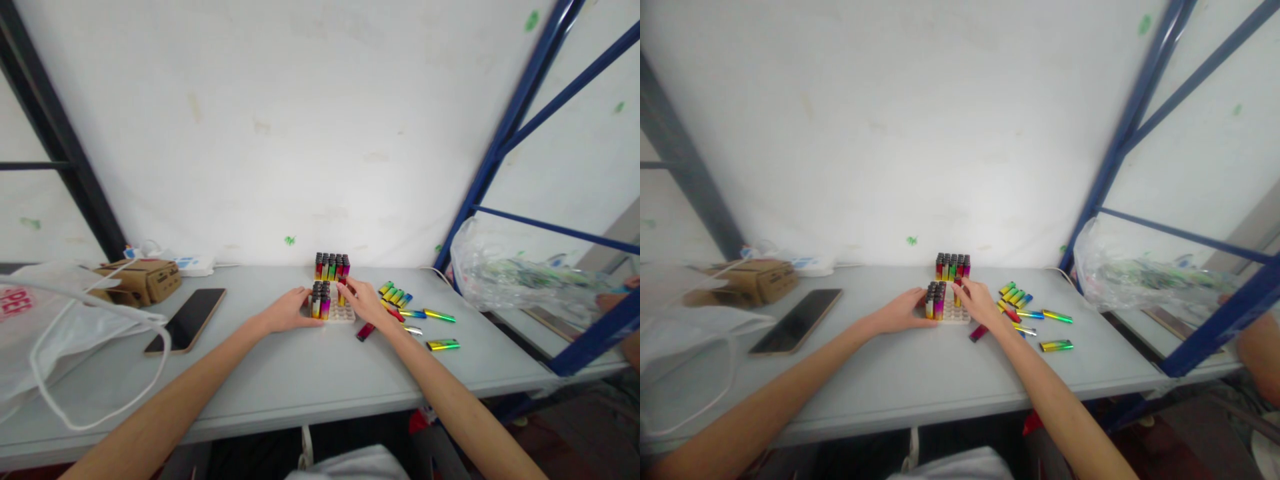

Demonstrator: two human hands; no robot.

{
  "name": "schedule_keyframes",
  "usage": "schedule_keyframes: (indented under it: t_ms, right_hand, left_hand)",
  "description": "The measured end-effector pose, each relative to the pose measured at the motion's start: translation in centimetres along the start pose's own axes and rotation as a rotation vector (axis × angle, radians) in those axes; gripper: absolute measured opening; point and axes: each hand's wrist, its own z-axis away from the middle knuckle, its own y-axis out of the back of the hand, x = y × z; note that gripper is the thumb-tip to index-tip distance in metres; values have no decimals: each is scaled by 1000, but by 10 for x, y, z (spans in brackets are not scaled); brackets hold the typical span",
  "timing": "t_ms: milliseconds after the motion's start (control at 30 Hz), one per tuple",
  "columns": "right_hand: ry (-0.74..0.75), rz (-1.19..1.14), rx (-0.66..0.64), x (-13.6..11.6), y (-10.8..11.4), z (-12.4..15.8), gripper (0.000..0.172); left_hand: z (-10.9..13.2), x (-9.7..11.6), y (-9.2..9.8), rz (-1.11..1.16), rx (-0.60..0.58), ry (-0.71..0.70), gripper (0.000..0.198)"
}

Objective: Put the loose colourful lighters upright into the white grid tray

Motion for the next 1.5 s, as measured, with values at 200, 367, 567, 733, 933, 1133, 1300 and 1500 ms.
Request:
schedule_keyframes:
  t_ms: [200, 367, 567, 733, 933, 1133, 1300, 1500]
  right_hand:
    - [-16, -38, 53, 2, 2, -1, 36]
    - [122, -3, -105, 12, -10, -1, 17]
    - [188, 49, -126, 26, -21, -2, 11]
    - [164, 45, -208, 21, -18, -3, 9]
    - [141, 79, -244, 17, -13, -3, 12]
    - [30, 169, -139, 31, 12, -5, 35]
    - [-433, 522, -62, 59, 34, 2, 38]
    - [-443, 540, -277, 65, 35, 4, 35]
  left_hand:
    - [0, -5, 0, 41, -21, -4, 66]
    - [-1, -6, 0, 52, -26, 1, 69]
    - [-1, -4, 0, 24, -27, 0, 69]
    - [0, -5, 1, 27, -10, -11, 67]
    - [0, -4, 0, -5, -18, -9, 65]
    - [0, -4, 0, 0, -21, -5, 65]
    - [-1, -2, 2, -15, -40, 8, 65]
    - [0, -3, 1, -11, -38, 5, 65]
